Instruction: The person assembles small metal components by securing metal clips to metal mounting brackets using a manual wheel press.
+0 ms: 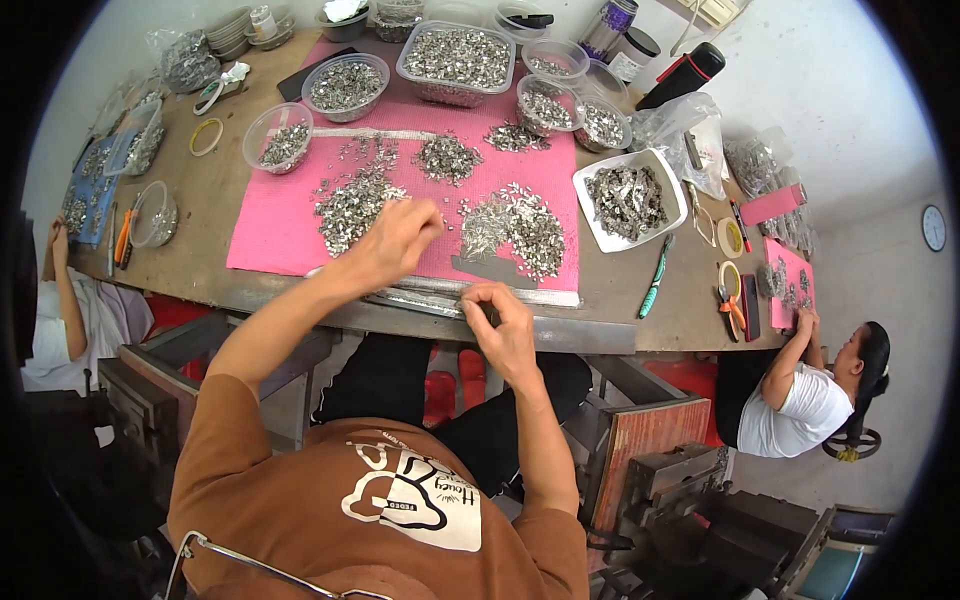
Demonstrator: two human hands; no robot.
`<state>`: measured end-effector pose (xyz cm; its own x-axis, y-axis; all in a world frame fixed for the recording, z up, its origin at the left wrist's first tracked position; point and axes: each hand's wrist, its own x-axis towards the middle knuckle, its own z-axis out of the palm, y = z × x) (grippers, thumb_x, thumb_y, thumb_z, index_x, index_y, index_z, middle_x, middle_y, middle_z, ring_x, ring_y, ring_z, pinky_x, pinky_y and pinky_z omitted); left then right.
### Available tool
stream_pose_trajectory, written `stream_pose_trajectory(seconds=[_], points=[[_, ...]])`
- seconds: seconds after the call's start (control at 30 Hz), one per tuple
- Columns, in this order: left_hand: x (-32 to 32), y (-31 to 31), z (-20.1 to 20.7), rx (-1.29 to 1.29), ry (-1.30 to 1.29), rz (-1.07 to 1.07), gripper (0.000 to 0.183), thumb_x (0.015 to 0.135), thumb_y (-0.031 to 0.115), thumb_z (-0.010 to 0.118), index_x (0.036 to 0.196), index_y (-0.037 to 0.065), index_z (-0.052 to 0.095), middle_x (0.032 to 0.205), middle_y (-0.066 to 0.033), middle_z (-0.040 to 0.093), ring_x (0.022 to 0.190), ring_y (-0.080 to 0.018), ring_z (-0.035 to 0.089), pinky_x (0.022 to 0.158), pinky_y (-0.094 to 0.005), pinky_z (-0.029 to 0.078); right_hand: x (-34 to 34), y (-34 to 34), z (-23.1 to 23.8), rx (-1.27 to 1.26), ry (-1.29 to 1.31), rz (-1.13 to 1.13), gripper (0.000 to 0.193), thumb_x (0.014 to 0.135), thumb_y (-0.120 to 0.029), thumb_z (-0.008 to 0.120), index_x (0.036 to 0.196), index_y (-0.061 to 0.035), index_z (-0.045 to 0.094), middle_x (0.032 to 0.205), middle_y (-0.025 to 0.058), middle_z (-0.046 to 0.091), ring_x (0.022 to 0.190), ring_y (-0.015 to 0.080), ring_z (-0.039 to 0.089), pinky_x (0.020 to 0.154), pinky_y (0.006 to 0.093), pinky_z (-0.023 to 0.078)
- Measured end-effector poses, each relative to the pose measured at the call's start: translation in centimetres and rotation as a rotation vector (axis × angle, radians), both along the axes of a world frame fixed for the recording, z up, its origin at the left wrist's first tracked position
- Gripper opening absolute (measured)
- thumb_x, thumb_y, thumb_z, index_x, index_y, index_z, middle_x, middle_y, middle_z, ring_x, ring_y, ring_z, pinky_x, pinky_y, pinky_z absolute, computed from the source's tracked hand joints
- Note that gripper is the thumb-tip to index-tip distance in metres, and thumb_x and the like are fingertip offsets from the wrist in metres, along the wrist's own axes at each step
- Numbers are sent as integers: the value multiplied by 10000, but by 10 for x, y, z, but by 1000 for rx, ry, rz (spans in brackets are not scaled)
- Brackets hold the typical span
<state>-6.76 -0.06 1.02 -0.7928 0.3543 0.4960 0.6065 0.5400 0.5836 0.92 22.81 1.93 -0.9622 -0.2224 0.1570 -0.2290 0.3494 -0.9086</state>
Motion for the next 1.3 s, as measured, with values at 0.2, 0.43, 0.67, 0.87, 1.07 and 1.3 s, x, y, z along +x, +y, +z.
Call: stream_pose_trajectory(seconds=[0.2, 0.43, 0.67, 0.87, 1.07, 1.3], points=[[59, 11, -7, 201, -179, -51, 54, 961, 59, 597, 1010, 42, 584, 865, -111, 619, 831, -329, 593, 796, -427, 438, 13, -4, -19, -32, 129, -59, 82, 899, -21, 717, 967, 12, 686, 1024, 111, 725, 938, 217, 685, 841, 320, 521], [76, 21, -3, 150, -111, -27, 48, 915, 44, 620, 949, 43, 586, 905, -97, 614, 874, -302, 575, 802, -424, 420, 13, -7, -19, -28, 141, -82, 89, 881, -10, 728, 956, 11, 687, 1007, 113, 724, 928, 234, 685, 839, 333, 526], [78, 29, -9, 108, -11, -9, 49, 903, 70, 642, 942, 53, 618, 900, -74, 618, 888, -286, 576, 859, -419, 406, 14, -12, -17, 40, 250, -99, 101, 858, 7, 736, 946, 1, 688, 968, 118, 713, 887, 265, 672, 809, 362, 527], [79, 29, -10, 76, 11, -10, 48, 907, 74, 638, 947, 54, 623, 902, -73, 626, 895, -284, 579, 891, -422, 412, 15, -14, -16, 48, 267, -110, 101, 853, 11, 734, 941, -2, 686, 949, 118, 714, 878, 270, 670, 809, 369, 524], [79, 31, -11, 58, 63, 3, 57, 905, 80, 647, 953, 56, 629, 901, -71, 625, 894, -285, 576, 896, -426, 419, 15, -9, -17, 24, 183, -99, 97, 860, 5, 731, 945, 3, 686, 975, 117, 724, 893, 255, 682, 820, 354, 526], [86, 27, -8, -73, 195, 22, 148, 877, 89, 687, 1012, 38, 659, 955, -80, 654, 926, -277, 595, 878, -426, 451, 13, -1, -25, -118, 59, -112, 74, 905, -23, 712, 964, 15, 690, 1000, 111, 731, 910, 194, 691, 817, 315, 526]])
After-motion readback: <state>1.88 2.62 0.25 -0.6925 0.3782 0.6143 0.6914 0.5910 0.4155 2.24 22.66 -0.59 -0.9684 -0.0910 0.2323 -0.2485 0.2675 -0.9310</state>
